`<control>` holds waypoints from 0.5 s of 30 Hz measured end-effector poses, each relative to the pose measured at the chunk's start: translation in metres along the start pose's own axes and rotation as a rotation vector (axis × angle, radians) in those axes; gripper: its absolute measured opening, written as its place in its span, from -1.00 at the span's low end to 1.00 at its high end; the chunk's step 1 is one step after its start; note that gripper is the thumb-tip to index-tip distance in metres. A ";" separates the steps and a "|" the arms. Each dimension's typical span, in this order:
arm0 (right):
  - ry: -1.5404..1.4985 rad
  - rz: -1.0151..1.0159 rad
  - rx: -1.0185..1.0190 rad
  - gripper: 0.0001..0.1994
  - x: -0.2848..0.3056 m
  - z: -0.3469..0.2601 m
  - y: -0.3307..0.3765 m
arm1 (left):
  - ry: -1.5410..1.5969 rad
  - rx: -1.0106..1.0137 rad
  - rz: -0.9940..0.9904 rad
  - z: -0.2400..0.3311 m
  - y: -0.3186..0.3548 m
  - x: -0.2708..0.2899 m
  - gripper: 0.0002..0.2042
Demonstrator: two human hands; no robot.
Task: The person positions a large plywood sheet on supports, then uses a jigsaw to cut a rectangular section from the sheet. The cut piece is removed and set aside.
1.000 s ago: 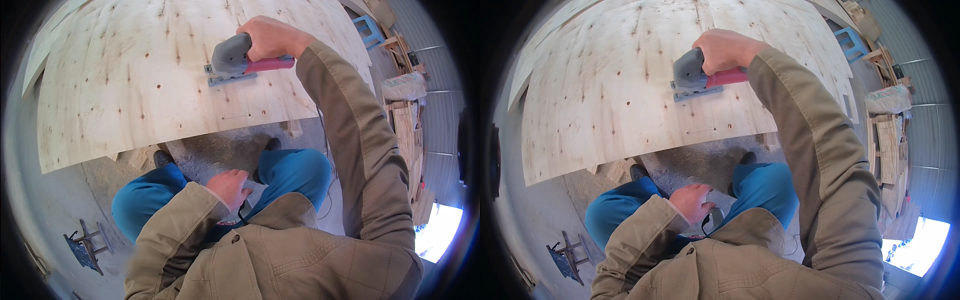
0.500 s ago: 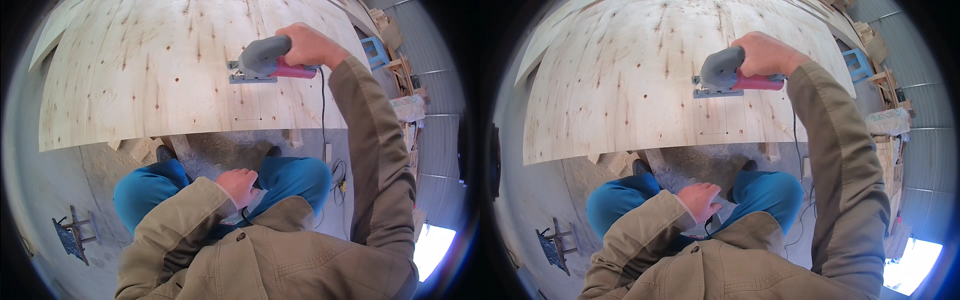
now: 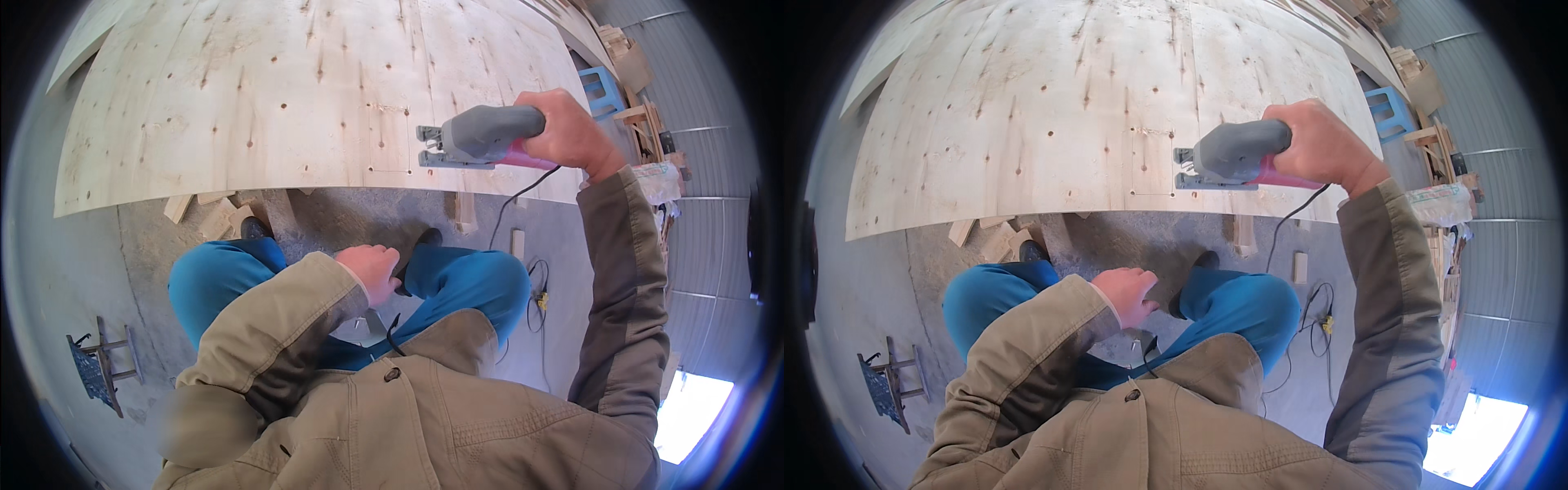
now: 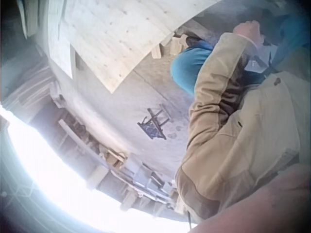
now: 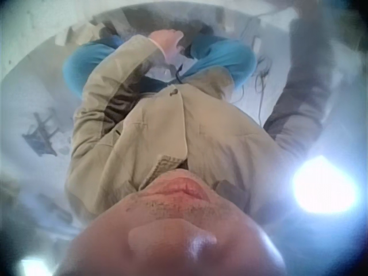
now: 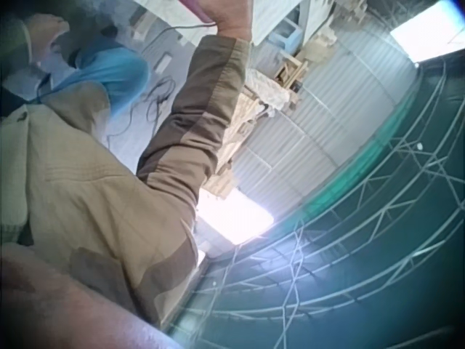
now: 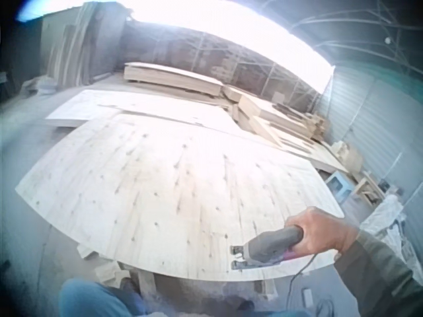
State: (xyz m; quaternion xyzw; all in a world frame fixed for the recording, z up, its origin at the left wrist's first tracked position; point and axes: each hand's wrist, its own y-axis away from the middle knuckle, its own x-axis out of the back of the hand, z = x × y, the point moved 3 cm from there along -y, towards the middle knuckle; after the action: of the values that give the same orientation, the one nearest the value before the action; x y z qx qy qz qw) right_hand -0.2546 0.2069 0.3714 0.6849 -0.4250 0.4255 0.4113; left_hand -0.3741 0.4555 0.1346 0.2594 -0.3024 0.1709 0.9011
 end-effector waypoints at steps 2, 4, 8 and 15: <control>-0.027 -0.002 -0.028 -0.80 -0.009 0.002 0.011 | -0.009 0.011 -0.022 0.000 -0.001 -0.002 -0.59; -0.072 0.008 -0.016 -0.81 -0.016 0.002 0.020 | -0.021 0.008 -0.013 0.000 -0.002 -0.004 -0.64; -0.106 0.014 -0.017 -0.75 -0.030 0.004 0.024 | -0.047 0.023 -0.015 -0.002 -0.004 -0.006 -0.66; -0.057 0.022 -0.018 -0.66 -0.049 0.013 0.015 | -0.018 0.013 -0.013 -0.006 -0.004 -0.003 -0.65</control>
State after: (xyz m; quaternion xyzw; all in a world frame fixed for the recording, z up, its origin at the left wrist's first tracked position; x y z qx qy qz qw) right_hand -0.2792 0.2015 0.3244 0.6884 -0.4477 0.4065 0.4006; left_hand -0.3714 0.4553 0.1268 0.2689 -0.3076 0.1645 0.8978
